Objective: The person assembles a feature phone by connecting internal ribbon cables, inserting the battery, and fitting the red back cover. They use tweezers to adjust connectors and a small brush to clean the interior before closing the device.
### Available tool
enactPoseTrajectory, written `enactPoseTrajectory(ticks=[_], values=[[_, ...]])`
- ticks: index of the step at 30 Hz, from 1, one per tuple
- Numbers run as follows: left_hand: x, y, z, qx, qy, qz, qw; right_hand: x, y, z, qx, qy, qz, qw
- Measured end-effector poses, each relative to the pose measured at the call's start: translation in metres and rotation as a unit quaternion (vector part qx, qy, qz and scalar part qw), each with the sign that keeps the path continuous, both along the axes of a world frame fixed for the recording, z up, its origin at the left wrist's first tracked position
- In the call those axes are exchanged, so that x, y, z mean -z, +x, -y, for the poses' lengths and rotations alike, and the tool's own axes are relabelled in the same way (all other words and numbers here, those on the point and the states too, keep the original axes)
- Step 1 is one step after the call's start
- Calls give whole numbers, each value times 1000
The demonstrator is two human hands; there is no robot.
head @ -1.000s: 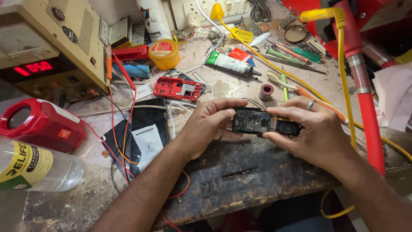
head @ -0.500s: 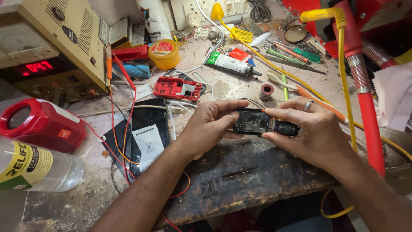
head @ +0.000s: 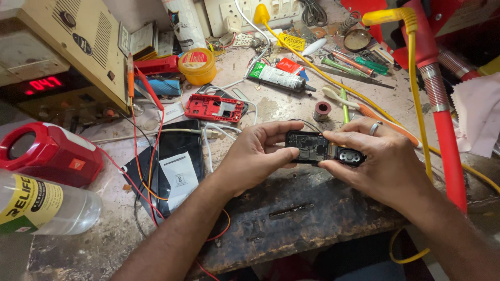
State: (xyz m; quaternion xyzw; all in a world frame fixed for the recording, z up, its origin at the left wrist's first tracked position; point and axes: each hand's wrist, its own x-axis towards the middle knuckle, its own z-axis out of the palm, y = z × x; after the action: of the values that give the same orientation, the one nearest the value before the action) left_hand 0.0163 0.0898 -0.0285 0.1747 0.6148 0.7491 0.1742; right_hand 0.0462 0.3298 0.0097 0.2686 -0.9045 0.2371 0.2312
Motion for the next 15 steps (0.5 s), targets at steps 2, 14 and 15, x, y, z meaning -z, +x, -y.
enactPoseTrajectory(ticks=[2, 14, 15], values=[[0, 2, -2, -8, -7, -3, 1000, 0, 1, 0, 10, 0, 4, 1000], [-5, 15, -9, -49, -40, -49, 997, 1, 4, 5, 3, -8, 8, 1000], [-5, 15, -11, -55, -36, -45, 997, 1, 4, 6, 0, -10, 13, 1000]])
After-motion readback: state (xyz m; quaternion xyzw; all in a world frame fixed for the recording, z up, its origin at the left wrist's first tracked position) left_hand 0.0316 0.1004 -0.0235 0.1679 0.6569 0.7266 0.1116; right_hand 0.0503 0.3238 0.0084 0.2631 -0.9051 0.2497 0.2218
